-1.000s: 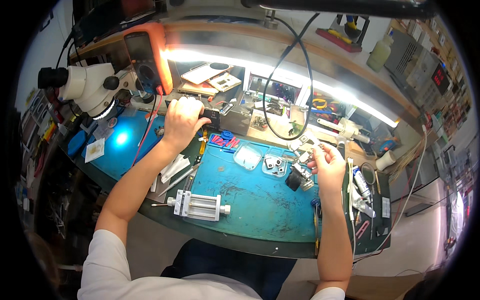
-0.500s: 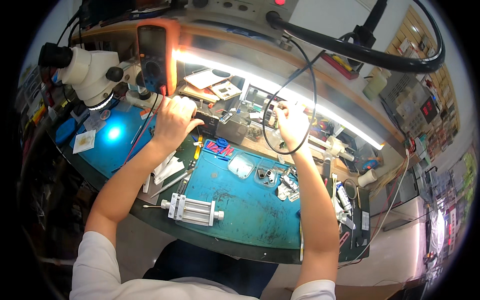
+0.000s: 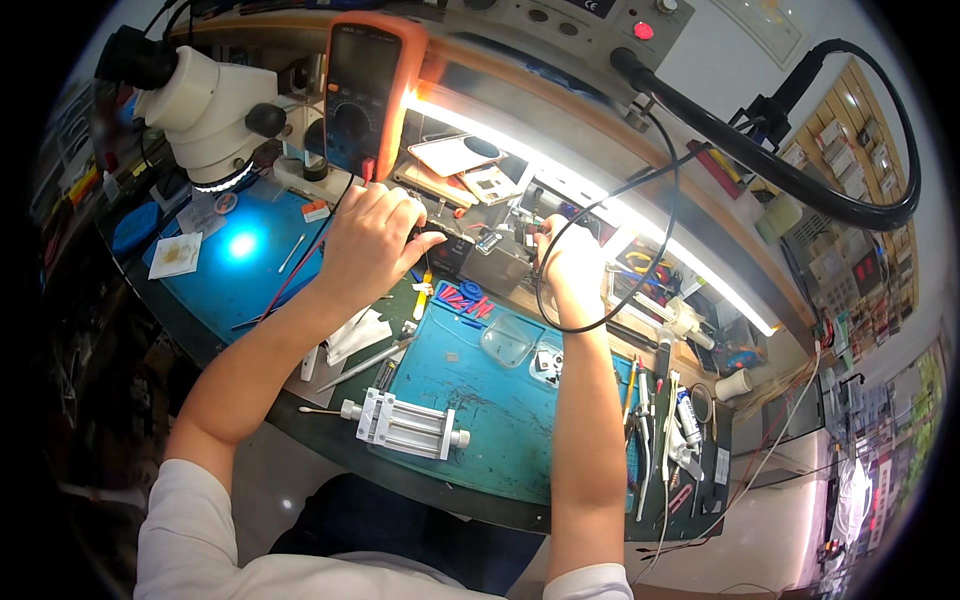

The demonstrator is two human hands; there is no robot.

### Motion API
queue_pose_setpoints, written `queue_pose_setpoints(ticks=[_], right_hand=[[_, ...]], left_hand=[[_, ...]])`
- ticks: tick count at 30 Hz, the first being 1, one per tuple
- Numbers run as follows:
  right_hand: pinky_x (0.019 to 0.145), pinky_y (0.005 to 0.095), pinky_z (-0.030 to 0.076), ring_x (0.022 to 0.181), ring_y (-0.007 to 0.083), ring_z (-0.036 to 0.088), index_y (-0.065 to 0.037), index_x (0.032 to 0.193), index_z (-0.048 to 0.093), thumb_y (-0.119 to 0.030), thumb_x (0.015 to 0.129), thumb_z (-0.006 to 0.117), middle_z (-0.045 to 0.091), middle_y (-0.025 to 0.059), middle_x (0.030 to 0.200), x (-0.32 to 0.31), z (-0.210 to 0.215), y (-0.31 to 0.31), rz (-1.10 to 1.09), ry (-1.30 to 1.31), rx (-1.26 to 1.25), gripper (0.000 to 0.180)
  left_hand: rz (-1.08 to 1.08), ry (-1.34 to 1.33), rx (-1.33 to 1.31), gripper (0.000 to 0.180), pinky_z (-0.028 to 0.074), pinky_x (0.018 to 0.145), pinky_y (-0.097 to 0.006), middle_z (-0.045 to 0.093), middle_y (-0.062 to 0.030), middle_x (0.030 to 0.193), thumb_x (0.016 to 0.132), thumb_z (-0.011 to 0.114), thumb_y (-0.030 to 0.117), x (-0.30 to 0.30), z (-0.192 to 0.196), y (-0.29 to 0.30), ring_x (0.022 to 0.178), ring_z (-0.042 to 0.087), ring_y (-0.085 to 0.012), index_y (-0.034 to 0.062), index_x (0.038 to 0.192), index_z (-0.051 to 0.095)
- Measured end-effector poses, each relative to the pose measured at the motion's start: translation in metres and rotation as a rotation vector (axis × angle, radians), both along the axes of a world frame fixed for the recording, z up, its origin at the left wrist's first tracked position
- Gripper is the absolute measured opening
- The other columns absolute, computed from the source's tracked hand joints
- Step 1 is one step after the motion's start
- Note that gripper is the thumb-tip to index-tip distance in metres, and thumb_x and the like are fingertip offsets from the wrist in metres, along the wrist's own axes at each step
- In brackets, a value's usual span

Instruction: The person works on a small electronic circuit board at a cluttered workbench. They use a soldering iron to apply heat to the board, then connect multimeter probes to test the circuit. The person handles the board and tools with both hands throughout the clip.

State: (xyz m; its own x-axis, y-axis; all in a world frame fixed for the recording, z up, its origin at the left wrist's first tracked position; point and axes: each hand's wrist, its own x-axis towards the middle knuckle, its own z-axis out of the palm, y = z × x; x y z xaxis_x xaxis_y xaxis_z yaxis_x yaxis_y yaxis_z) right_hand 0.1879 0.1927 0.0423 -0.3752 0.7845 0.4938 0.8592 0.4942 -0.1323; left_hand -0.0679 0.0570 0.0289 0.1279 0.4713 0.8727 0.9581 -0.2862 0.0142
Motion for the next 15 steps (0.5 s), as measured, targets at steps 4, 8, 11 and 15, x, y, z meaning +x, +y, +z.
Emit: queue_pose_setpoints(ticks=[4,8,11,15], right_hand=[[0.072,0.0443,0.055,0.079,0.0325,0.072,-0.011,0.100,0.072,-0.026,0.091,0.073,0.073,0.0105,0.076,-0.004,-0.001,-0.003,-0.007,0.039,-0.003,0.018],[0.072,0.0453,0.055,0.081,0.0341,0.071,-0.011,0.100,0.071,-0.024,0.089,0.075,0.072,0.0117,0.078,-0.002,-0.009,-0.004,0.050,0.027,0.170,0.018],[0.073,0.0461,0.055,0.082,0.0351,0.071,-0.010,0.099,0.071,-0.023,0.087,0.076,0.073,0.0130,0.081,0.001,-0.014,-0.002,0.056,0.040,0.173,0.018],[0.074,0.0468,0.056,0.082,0.0358,0.071,-0.010,0.100,0.072,-0.024,0.087,0.077,0.073,0.0147,0.083,-0.007,-0.009,-0.004,0.064,0.041,0.110,0.019]], left_hand=[[0.014,0.011,-0.004,0.031,0.042,0.088,-0.039,0.061,-0.0030,0.086,0.086,0.081,0.036,-0.001,0.001,-0.001,0.090,0.058,-0.0234,0.0112,0.090,0.063],[0.038,0.023,-0.053,0.033,0.043,0.092,-0.040,0.064,-0.0035,0.090,0.086,0.080,0.038,0.001,-0.002,0.000,0.093,0.059,-0.0218,0.0093,0.096,0.066],[0.005,-0.007,-0.060,0.031,0.042,0.089,-0.040,0.063,-0.0029,0.088,0.086,0.080,0.037,0.003,-0.002,0.001,0.090,0.058,-0.0224,0.0097,0.092,0.065],[-0.021,-0.029,-0.035,0.030,0.042,0.083,-0.039,0.060,-0.0017,0.082,0.086,0.081,0.034,0.004,-0.002,0.001,0.084,0.058,-0.0227,0.0104,0.085,0.063]])
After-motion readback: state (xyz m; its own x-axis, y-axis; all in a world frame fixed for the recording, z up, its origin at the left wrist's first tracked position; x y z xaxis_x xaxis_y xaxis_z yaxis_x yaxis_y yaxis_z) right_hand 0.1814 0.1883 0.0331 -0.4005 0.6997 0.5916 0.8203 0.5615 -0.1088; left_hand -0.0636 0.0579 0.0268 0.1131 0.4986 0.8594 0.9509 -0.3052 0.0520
